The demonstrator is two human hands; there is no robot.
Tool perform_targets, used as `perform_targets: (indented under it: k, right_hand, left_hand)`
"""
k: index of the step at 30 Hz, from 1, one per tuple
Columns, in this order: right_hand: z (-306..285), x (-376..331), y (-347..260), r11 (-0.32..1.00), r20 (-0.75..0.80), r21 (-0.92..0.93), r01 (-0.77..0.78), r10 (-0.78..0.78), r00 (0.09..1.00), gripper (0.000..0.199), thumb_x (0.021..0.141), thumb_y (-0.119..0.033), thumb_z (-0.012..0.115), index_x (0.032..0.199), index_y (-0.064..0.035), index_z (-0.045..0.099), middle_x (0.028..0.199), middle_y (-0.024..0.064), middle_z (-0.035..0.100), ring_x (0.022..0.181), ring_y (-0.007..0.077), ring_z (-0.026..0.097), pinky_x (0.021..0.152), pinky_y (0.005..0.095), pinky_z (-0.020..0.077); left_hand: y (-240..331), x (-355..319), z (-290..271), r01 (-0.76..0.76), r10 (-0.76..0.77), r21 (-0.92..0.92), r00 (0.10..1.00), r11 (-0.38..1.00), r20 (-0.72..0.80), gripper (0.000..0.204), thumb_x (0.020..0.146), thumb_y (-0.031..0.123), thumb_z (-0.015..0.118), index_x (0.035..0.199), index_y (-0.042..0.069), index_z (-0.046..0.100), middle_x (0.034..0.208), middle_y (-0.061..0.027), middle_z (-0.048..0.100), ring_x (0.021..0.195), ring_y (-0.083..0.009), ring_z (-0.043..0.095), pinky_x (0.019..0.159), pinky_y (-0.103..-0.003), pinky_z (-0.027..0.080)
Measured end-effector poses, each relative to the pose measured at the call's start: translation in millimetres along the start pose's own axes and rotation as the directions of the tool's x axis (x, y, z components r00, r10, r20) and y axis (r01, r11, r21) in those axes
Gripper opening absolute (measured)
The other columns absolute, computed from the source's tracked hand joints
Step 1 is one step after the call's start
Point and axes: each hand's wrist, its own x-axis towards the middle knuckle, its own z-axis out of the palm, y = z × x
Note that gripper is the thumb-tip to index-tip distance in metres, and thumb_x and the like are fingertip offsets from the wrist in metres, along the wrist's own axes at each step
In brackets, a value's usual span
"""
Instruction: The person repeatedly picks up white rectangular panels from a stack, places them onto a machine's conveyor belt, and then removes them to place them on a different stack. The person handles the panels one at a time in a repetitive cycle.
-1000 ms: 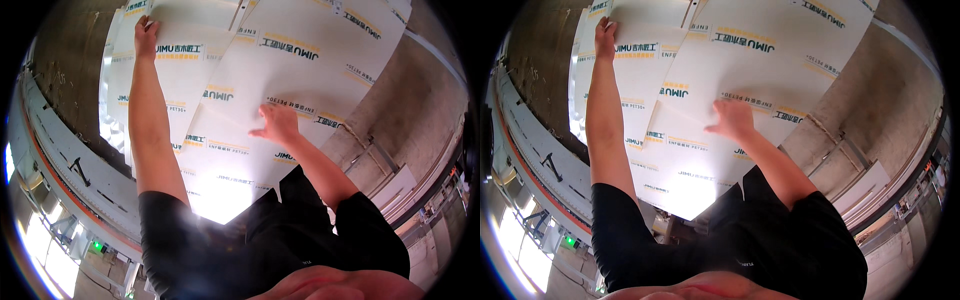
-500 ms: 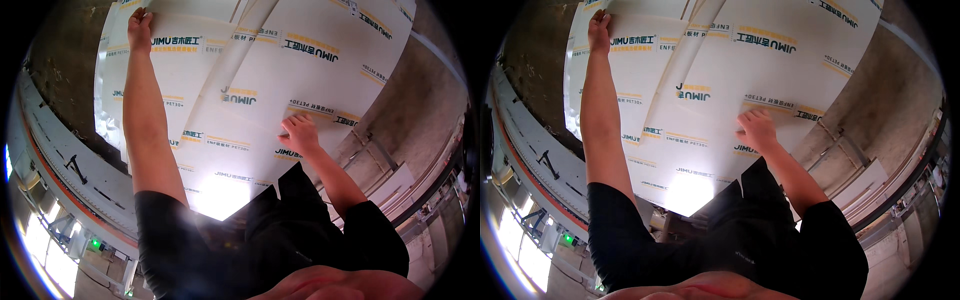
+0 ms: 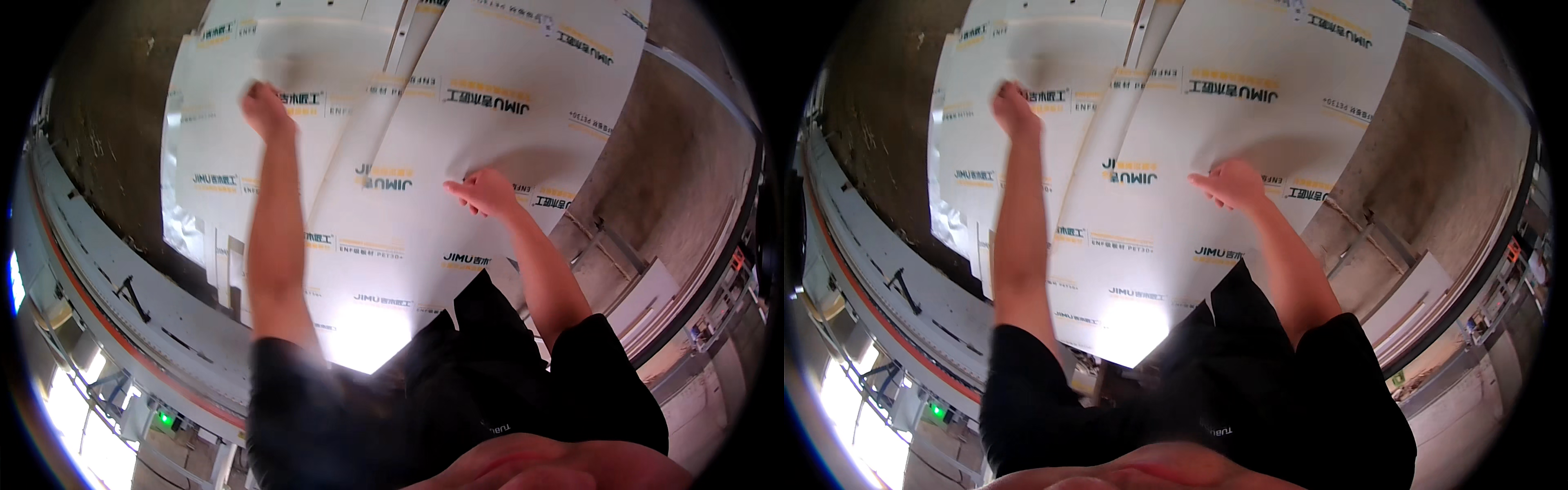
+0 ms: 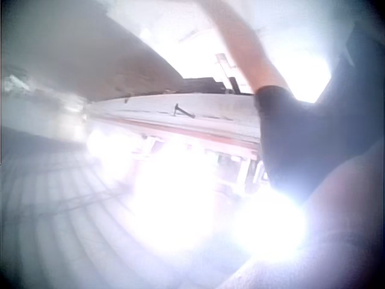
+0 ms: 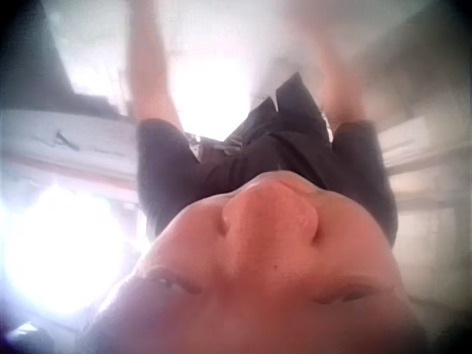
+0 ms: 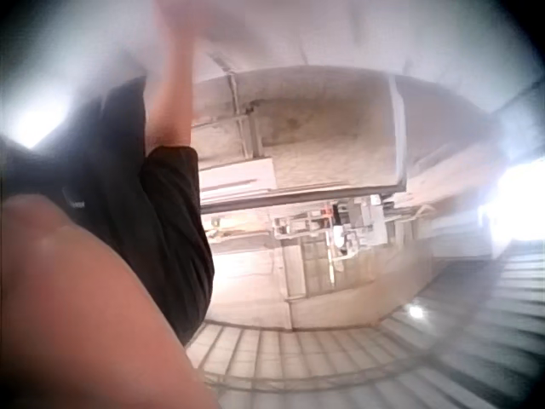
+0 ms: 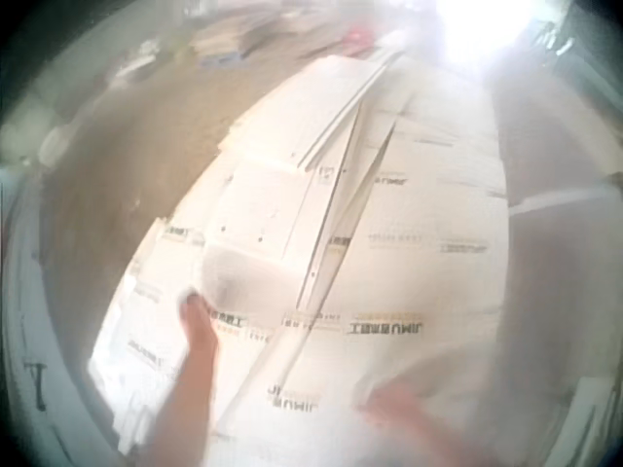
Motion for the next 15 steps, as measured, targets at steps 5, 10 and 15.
perform_targets:
  k: [5, 10, 15]
  right_hand:
    - [-4, -8, 0, 0.999, 0.000, -0.002, 0.034, -0.034, 0.999, 0.055, 0.084, -0.060, 0.068, 0.062, -0.0101, 0.069, 0.057, 0.0018, 0.066, 0.049, 0.0139, 0.062, 0.055, 0.0304, 0.0508]
    - [-6, -8, 5, 0.998, 0.022, -0.020, 0.061, -0.061, 0.998, 0.058, 0.084, -0.066, 0.066, 0.065, -0.0110, 0.071, 0.059, 0.0013, 0.067, 0.051, 0.0133, 0.063, 0.057, 0.0298, 0.0523]
    - [-9, -11, 6, 0.998, 0.018, -0.041, 0.045, -0.044, 0.999, 0.058, 0.083, -0.066, 0.065, 0.066, -0.0116, 0.071, 0.061, 0.0012, 0.068, 0.053, 0.0139, 0.065, 0.058, 0.0299, 0.0530]
  left_hand:
    - [18, -160, 89, 0.732, -0.592, -0.246, 0.666, 0.635, 0.454, 0.021, 0.098, 0.012, 0.061, 0.115, 0.000, 0.062, 0.109, -0.0127, 0.070, 0.092, -0.0225, 0.070, 0.066, -0.029, 0.048]
    - [9, -147, 142, 0.617, -0.599, -0.657, 0.742, 0.434, 0.301, 0.011, 0.104, 0.015, 0.057, 0.107, 0.005, 0.059, 0.094, -0.0068, 0.066, 0.093, -0.0197, 0.070, 0.059, -0.027, 0.048]
    - [7, -127, 154, 0.694, -0.721, -0.561, 0.653, 0.450, 0.229, 0.014, 0.100, 0.016, 0.068, 0.103, 0.004, 0.060, 0.084, -0.0013, 0.056, 0.071, -0.0130, 0.059, 0.056, -0.025, 0.046]
